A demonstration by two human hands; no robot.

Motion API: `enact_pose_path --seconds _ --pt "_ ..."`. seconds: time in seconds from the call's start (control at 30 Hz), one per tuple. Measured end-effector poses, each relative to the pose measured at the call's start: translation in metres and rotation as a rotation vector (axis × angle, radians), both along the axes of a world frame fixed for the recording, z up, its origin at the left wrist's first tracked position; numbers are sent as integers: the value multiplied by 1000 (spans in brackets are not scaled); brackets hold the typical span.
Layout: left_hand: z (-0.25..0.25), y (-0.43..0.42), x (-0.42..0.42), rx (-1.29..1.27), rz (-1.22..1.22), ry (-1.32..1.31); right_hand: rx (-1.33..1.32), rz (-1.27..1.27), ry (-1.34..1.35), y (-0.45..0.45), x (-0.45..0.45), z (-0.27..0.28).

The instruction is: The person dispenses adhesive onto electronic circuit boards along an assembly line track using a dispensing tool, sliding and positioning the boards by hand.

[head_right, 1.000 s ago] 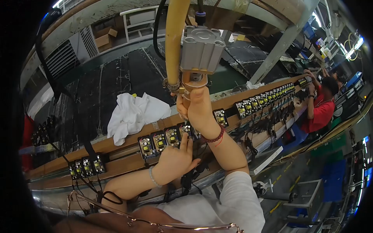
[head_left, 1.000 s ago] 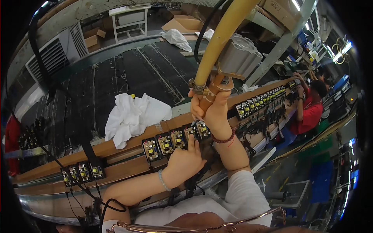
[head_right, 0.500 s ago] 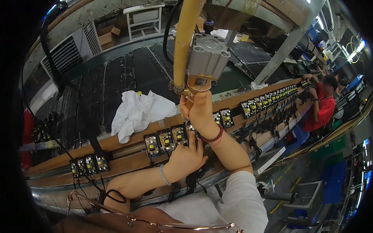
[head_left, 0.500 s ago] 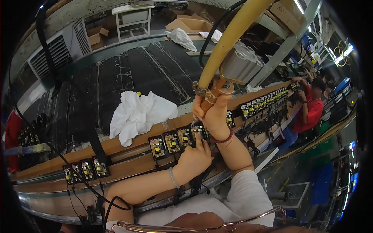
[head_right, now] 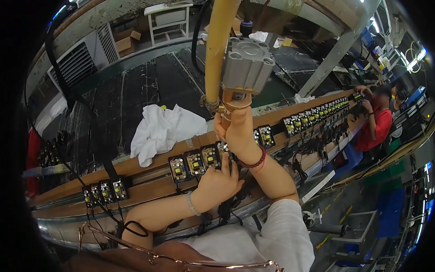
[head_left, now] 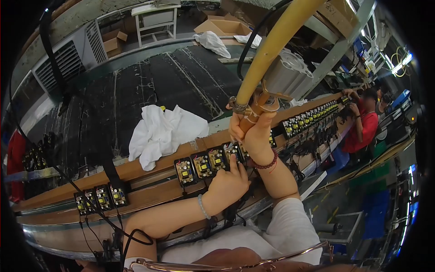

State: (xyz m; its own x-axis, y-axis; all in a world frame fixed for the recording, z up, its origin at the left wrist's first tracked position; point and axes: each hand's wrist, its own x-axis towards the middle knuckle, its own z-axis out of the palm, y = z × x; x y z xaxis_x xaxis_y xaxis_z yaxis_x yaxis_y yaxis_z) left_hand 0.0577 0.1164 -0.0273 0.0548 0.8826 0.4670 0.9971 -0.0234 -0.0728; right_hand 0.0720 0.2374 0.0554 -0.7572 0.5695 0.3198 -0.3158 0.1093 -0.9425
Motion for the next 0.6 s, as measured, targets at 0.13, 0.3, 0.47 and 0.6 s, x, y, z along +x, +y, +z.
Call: enact_pose_path --seconds 0.13,0.3,0.47,0.6 --pt "0 0 1 3 20 18 -17 8 3 5 -1 -5" --pt "1 0 0 3 5 20 -2 2 34 6 -2 -11" --pt "1 0 -1 31 -25 28 1 2 13 11 -1 -10" --pt "1 0 1 3 -4 18 24 18 23 13 -1 -10"
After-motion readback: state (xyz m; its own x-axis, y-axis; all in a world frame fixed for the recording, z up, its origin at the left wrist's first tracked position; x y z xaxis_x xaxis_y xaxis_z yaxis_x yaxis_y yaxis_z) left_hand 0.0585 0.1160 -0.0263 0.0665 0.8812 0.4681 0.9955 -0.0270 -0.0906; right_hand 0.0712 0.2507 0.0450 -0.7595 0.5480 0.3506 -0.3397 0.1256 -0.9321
